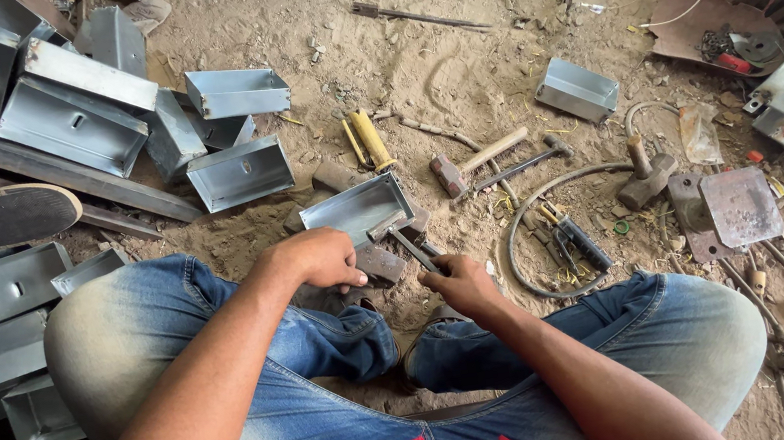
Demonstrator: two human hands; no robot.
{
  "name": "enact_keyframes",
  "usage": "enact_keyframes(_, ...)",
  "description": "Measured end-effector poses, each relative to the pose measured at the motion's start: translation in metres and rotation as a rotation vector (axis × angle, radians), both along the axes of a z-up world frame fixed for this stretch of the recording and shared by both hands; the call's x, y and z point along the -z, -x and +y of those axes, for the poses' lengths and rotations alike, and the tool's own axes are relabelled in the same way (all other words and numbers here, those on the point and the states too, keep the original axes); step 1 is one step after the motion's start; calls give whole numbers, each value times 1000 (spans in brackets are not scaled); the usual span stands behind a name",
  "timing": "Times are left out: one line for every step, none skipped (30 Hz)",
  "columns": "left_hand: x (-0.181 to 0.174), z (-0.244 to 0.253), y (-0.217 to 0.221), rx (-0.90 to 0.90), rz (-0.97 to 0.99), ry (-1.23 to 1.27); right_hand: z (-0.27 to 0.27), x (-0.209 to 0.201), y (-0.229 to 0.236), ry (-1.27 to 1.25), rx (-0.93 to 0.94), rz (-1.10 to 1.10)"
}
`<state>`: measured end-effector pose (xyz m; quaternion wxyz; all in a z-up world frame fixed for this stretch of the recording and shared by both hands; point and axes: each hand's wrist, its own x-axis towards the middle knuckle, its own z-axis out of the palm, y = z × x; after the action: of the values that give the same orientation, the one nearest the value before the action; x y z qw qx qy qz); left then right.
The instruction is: The person welds metal boxes together and then hammers the seams of a metal box to flatten them.
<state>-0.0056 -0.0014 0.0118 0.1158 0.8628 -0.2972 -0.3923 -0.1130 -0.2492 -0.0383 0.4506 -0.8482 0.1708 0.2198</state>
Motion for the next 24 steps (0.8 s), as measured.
enact_keyframes(2, 0, -1, 8, -4, 11, 0, 1, -1, 15, -7, 17)
enact_keyframes(5, 0, -3, 15, -3, 23, 0, 1, -2, 31, -15, 39)
enact_keyframes(8, 0, -3, 22, -3, 35, 0, 2, -2, 46, -23, 60)
enact_keyframes(11, 1, -4, 16, -6, 42, -1, 2, -2, 44, -18, 45)
enact_keyframes(15, 1, -4, 11, -9, 50, -2, 2, -1, 42, -14, 30)
enact_keyframes(17, 3, -6, 5, -17, 58, -2, 2, -2, 39, -10, 10)
enact_keyframes(21, 4, -7, 18, -42, 73, -2, 2, -2, 52, -29, -9)
enact_keyframes(26, 5, -7, 30, -68, 91, -2, 1, -2, 68, -48, -27)
enact_keyframes(32, 5, -10, 43, -94, 109, -3, 1, -3, 83, -66, -46)
enact_keyframes(39, 6, -12, 33, -96, 125, -3, 1, -3, 71, -58, -34)
enact_keyframes(45, 5, -17, 23, -99, 142, -4, 1, -6, 59, -50, -21)
enact_keyframes(52, 6, -15, 10, -96, 157, -4, 2, -4, 46, -44, -4)
enact_keyframes(58, 7, -8, 12, -104, 159, -2, 3, 3, 54, -49, 8)
enact_keyframes(59, 5, -11, 20, -130, 164, -3, 2, 1, 64, -49, 3)
enact_keyframes(57, 4, -13, 29, -155, 169, -3, 1, -1, 74, -49, -2)
enact_keyframes(52, 3, -16, 24, -141, 157, -4, 0, -5, 66, -51, -3)
enact_keyframes(45, 4, -16, 20, -128, 145, -3, 0, -6, 58, -53, -4)
enact_keyframes(39, 5, -9, 8, -100, 132, -3, -1, -2, 49, -62, 11)
enact_keyframes(32, 5, -8, -3, -107, 115, -2, -2, -3, 62, -56, 10)
enact_keyframes(26, 4, -9, -12, -107, 97, -2, -3, -4, 75, -48, 14)
enact_keyframes(21, 4, -7, -20, -108, 79, -2, -3, -2, 88, -41, 19)
enact_keyframes(18, 3, -4, -26, -108, 69, -1, -3, -1, 73, -31, 14)
enact_keyframes(17, 2, -3, -32, -108, 59, -1, -3, 0, 58, -20, 8)
enact_keyframes(15, 2, -5, -34, -115, 48, 0, -3, -2, 43, -7, -4)
